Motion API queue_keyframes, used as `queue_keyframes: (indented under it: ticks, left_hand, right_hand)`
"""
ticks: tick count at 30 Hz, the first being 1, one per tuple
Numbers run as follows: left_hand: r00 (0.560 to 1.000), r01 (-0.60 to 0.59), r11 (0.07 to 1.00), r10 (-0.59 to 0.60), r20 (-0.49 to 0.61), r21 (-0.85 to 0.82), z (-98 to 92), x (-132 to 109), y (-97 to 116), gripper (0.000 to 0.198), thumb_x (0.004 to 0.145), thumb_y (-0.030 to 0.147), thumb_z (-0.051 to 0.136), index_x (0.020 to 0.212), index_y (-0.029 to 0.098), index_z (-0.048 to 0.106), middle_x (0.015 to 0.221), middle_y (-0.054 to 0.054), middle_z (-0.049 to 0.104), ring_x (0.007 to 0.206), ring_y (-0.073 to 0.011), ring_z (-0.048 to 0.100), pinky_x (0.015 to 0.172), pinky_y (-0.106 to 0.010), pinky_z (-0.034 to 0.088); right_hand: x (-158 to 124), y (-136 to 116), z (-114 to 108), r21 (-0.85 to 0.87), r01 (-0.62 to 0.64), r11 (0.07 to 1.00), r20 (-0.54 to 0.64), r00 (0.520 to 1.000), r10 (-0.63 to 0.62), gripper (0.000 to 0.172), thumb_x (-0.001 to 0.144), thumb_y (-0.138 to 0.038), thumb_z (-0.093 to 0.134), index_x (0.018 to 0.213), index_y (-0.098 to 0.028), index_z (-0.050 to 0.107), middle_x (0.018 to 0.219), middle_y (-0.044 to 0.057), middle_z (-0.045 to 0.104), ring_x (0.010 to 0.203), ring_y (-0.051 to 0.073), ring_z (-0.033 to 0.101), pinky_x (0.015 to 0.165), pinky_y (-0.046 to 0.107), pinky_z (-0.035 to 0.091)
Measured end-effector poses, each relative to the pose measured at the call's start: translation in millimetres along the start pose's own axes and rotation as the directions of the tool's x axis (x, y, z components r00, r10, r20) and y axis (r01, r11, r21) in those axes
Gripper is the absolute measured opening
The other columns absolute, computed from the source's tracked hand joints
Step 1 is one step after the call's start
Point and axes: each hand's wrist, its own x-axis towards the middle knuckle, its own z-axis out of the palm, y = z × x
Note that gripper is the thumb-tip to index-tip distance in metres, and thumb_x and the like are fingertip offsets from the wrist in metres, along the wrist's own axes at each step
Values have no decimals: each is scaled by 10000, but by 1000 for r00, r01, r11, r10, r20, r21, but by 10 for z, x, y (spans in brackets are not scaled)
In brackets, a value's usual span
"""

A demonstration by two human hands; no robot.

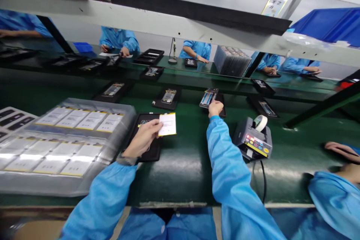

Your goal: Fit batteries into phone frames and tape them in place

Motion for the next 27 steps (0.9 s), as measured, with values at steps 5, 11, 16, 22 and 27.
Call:
queue_keyframes:
  ticks: [5, 11, 16, 22, 27]
  left_hand:
    - [998, -38, 996, 33, 60, 86, 309, 251, -225, 517, 649, 553, 860, 873, 141, 642, 621, 0, 607, 501, -96, 467, 453, -207, 315]
    - [997, -22, 984, 8, 80, 174, 325, 157, -429, 550, 658, 579, 862, 906, 149, 624, 636, -18, 670, 493, -116, 503, 486, -229, 363]
    - [997, -54, 971, 39, 67, 232, 291, 166, -458, 547, 635, 573, 878, 880, 156, 624, 753, -61, 725, 680, -206, 676, 632, -295, 517]
    - [986, -167, 868, 149, 74, 468, 265, 93, -445, 406, 780, 522, 795, 937, 176, 652, 682, -4, 668, 575, -170, 606, 559, -282, 439]
    - [949, -231, 711, 316, -9, 664, 237, 61, -452, 464, 772, 397, 850, 1102, 197, 593, 657, 54, 628, 580, -142, 570, 570, -257, 376]
  right_hand:
    - [-1034, 331, -221, 135, -92, 987, 230, 971, 59, 230, 832, -362, 688, 816, -134, 710, 792, 71, 731, 768, 220, 683, 715, 325, 555]
    - [-1846, 567, -474, 307, -285, 908, 500, 860, 101, 353, 708, -517, 743, 799, -178, 697, 726, 29, 696, 706, 204, 637, 637, 303, 512]
    - [-1971, 548, -495, 354, -305, 884, 508, 857, 92, 366, 717, -525, 767, 818, -185, 676, 730, 13, 673, 700, 181, 605, 657, 294, 495]
    - [-2066, 497, -531, 408, -299, 863, 496, 866, 66, 388, 755, -544, 769, 863, -183, 677, 775, 24, 691, 729, 188, 632, 705, 314, 524]
    - [-2142, 465, -579, 422, -300, 855, 510, 859, 49, 407, 784, -562, 770, 918, -191, 670, 806, 30, 714, 733, 197, 658, 728, 336, 549]
